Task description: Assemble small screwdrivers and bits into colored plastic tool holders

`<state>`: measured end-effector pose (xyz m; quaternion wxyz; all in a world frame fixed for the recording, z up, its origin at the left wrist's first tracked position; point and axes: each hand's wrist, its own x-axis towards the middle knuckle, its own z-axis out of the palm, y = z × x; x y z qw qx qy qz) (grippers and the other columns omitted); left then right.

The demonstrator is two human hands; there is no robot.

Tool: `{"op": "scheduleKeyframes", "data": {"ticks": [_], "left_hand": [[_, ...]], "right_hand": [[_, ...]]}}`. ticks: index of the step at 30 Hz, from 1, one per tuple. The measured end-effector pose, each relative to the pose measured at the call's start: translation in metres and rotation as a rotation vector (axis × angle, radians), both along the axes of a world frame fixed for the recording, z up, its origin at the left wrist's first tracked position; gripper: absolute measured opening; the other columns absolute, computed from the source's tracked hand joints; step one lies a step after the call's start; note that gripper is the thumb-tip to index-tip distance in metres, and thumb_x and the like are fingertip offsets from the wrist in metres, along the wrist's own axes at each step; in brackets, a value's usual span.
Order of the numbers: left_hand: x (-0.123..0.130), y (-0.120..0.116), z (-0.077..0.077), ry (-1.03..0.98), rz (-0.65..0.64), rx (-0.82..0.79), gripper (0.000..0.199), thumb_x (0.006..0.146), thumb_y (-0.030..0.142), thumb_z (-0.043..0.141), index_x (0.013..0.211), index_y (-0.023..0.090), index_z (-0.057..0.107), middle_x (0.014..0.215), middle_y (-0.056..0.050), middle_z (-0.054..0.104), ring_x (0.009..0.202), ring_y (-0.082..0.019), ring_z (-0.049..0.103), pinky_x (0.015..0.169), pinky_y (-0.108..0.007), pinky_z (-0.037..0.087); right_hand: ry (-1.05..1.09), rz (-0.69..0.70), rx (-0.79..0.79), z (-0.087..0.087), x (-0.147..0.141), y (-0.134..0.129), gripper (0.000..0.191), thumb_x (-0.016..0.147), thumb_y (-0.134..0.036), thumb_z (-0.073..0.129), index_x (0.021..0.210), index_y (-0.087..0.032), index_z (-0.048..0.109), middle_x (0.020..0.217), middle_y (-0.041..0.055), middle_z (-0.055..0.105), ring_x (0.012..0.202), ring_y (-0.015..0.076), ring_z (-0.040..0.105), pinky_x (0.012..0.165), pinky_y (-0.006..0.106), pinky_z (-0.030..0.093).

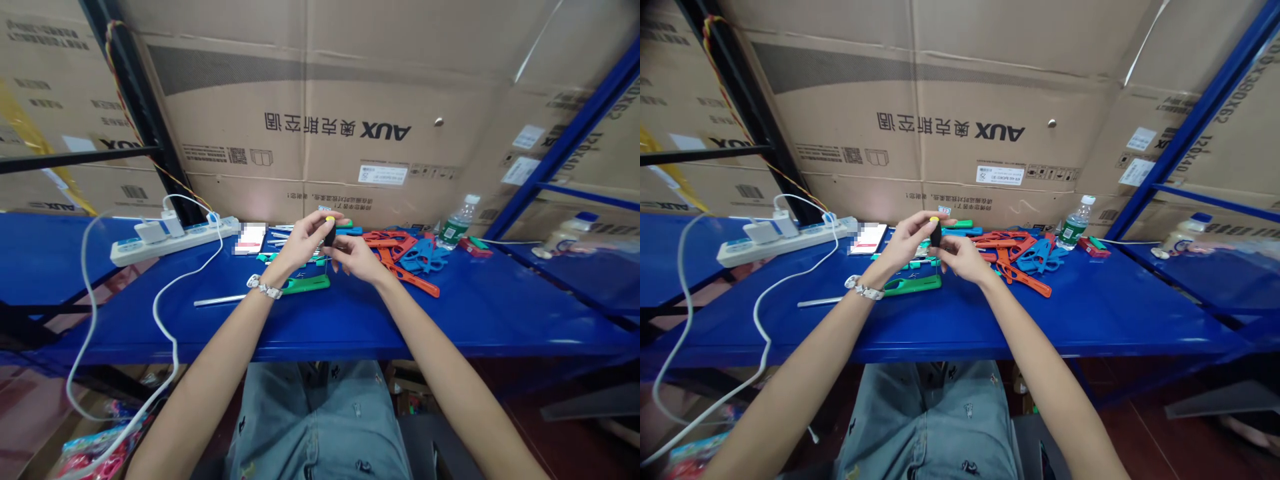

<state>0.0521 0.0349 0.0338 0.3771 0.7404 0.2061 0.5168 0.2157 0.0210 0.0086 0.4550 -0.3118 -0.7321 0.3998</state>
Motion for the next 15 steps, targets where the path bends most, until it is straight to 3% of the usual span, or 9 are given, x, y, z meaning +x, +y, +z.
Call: {"op": "scheduleKeyframes", "data": {"ticks": [2,5,7,10,13,15], "left_hand": [[0.006,-0.001,-0.001,-0.047,0.121,0.048,0.044,0.089,0.056,0.069,0.112,0.019,0.064,0.114,-0.013,0.072,0.108,-0.023,0.069,0.091,-0.036,0.054],[0.018,-0.004,-0.004,-0.128,0.348,0.076,0.045,0.078,0.052,0.082,0.1,0.018,0.062,0.102,-0.009,0.071,0.095,-0.019,0.068,0.085,-0.033,0.054],[0.022,-0.005,-0.006,-0.162,0.391,0.075,0.043,0.076,0.05,0.085,0.091,0.017,0.062,0.092,-0.006,0.07,0.087,-0.017,0.067,0.082,-0.031,0.054],[0.017,-0.006,-0.004,-0.132,0.257,0.057,0.038,0.081,0.052,0.079,0.089,0.016,0.068,0.092,-0.008,0.074,0.088,-0.019,0.069,0.083,-0.032,0.055],[0.006,-0.005,-0.001,-0.042,0.068,0.019,0.042,0.09,0.057,0.067,0.098,0.017,0.073,0.099,-0.011,0.077,0.095,-0.023,0.07,0.089,-0.036,0.055],[0.002,-0.004,0.0,-0.02,0.017,-0.001,0.046,0.093,0.061,0.062,0.102,0.018,0.074,0.101,-0.012,0.077,0.097,-0.024,0.07,0.09,-0.038,0.055]], "right_hand": [[0.033,-0.06,0.039,-0.005,-0.004,0.002,0.044,0.074,-0.056,0.081,0.074,-0.023,0.053,0.057,-0.0063,0.054,0.045,0.0126,0.054,0.041,0.024,0.038],[0.049,-0.185,0.098,-0.014,-0.011,0.005,0.052,0.071,-0.053,0.084,0.067,-0.025,0.041,0.055,-0.0077,0.045,0.046,0.0132,0.052,0.045,0.025,0.037],[0.013,-0.273,0.139,-0.017,-0.013,0.006,0.052,0.07,-0.052,0.084,0.067,-0.025,0.04,0.056,-0.0071,0.044,0.05,0.0137,0.05,0.047,0.026,0.037],[-0.056,-0.313,0.165,-0.015,-0.009,0.005,0.043,0.071,-0.053,0.083,0.078,-0.023,0.052,0.068,-0.0036,0.053,0.058,0.0137,0.051,0.053,0.027,0.041],[-0.105,-0.151,0.045,-0.007,0.0,0.002,0.042,0.079,-0.059,0.074,0.094,-0.021,0.061,0.073,-0.0014,0.057,0.058,0.0139,0.05,0.052,0.027,0.041],[-0.126,-0.056,0.0,-0.003,0.003,0.002,0.042,0.084,-0.061,0.068,0.094,-0.021,0.064,0.07,-0.0011,0.055,0.058,0.0147,0.049,0.053,0.028,0.04]]}}
